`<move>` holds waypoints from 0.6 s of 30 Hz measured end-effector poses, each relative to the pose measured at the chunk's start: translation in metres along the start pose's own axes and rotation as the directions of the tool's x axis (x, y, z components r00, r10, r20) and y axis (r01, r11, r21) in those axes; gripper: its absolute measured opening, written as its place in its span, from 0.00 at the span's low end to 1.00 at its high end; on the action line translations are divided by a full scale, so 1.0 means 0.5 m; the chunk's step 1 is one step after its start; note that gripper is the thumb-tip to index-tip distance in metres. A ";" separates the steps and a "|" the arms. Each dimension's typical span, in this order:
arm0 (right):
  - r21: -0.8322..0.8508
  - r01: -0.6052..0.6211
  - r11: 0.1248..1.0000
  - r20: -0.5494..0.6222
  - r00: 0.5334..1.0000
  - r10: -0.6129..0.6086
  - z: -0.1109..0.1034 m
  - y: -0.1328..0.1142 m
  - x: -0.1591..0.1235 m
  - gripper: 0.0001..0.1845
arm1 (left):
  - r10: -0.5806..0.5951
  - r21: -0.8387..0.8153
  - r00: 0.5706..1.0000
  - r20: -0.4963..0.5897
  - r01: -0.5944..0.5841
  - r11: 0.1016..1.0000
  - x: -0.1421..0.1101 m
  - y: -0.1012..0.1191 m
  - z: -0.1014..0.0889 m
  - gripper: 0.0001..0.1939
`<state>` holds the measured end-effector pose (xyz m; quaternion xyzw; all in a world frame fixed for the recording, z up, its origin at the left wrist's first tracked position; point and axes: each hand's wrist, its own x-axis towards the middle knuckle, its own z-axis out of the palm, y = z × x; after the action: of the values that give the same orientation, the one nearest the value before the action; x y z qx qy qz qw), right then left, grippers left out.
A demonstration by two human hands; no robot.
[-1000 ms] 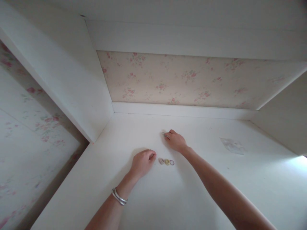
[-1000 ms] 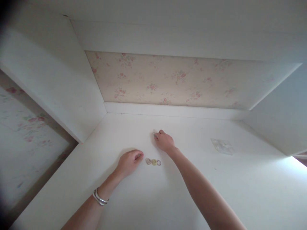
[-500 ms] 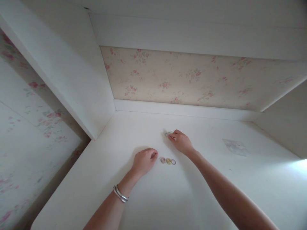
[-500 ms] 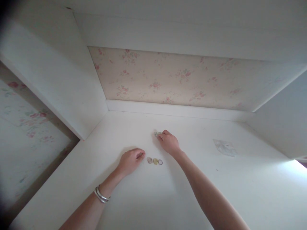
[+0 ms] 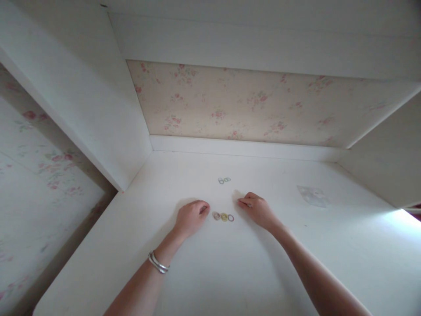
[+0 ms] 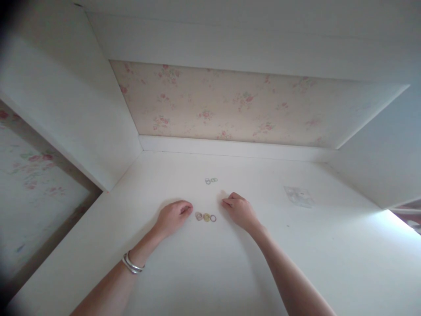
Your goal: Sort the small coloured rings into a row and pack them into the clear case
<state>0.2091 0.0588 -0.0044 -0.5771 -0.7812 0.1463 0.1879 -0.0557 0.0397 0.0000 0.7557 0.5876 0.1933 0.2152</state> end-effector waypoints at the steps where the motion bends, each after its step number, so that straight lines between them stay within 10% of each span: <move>1: 0.011 -0.018 1.000 -0.038 0.999 0.018 0.001 0.003 -0.001 0.15 | -0.002 0.002 1.000 0.000 0.002 1.000 0.000 0.001 -0.001 0.11; 12: 0.282 0.051 0.958 -0.151 0.989 -0.008 0.007 -0.065 -0.054 0.18 | -0.020 0.008 1.000 0.004 0.020 1.000 0.000 0.008 -0.003 0.11; 18: 0.101 0.146 0.984 -0.070 0.988 -0.139 0.030 -0.078 -0.076 0.18 | -0.010 -0.002 1.000 0.001 0.010 1.000 0.000 0.005 0.000 0.11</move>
<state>0.1793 0.0109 -0.0051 -0.5133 -0.8054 0.1556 0.2524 -0.0535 0.0391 0.0011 0.7526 0.5910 0.1923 0.2175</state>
